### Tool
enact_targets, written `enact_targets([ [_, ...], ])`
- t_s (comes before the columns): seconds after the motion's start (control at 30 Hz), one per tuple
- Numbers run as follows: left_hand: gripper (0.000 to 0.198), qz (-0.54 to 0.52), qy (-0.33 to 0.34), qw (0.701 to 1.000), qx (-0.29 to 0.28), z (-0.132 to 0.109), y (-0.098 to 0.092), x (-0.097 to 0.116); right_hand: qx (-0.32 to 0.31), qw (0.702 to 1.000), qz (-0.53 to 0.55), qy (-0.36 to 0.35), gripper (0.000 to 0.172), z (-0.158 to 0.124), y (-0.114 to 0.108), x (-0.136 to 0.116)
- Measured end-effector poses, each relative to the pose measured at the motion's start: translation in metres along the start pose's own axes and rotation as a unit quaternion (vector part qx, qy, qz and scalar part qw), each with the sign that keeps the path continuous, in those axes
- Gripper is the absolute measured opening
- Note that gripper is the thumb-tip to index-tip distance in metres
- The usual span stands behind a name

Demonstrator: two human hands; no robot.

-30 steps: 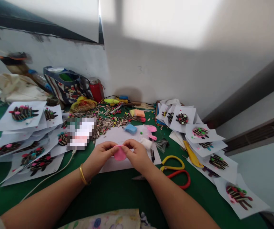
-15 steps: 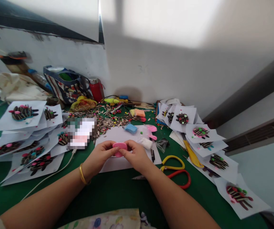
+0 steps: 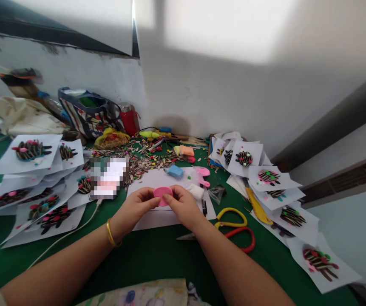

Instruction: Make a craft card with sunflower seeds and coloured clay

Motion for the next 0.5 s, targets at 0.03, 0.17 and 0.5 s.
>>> enact_targets([
  [0.03, 0.033, -0.002, 0.003, 1.000, -0.002, -0.0001, 0.0001, 0.0005, 0.000, 1.000, 0.004, 0.001, 0.027, 0.0000, 0.0001, 0.0002],
  [0.17, 0.031, 0.002, -0.003, 1.000, -0.004, -0.0001, -0.0004, -0.0004, -0.007, 1.000, -0.019, -0.014, 0.027, -0.0004, 0.0011, -0.0015],
  [0.5, 0.032, -0.020, 0.005, 1.000, 0.007, 0.0010, -0.0035, -0.0025, -0.008, 1.000, -0.017, -0.018, 0.024, -0.0001, 0.0002, -0.0014],
])
Point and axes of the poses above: each hand's wrist, its own z-axis towards the middle knuckle, its own y-axis out of the palm, x = y × z, the point moved 5 cm from there along z, towards the middle knuckle, and after that the axes turned 6 degrees about -x, right-handed, at the moved point
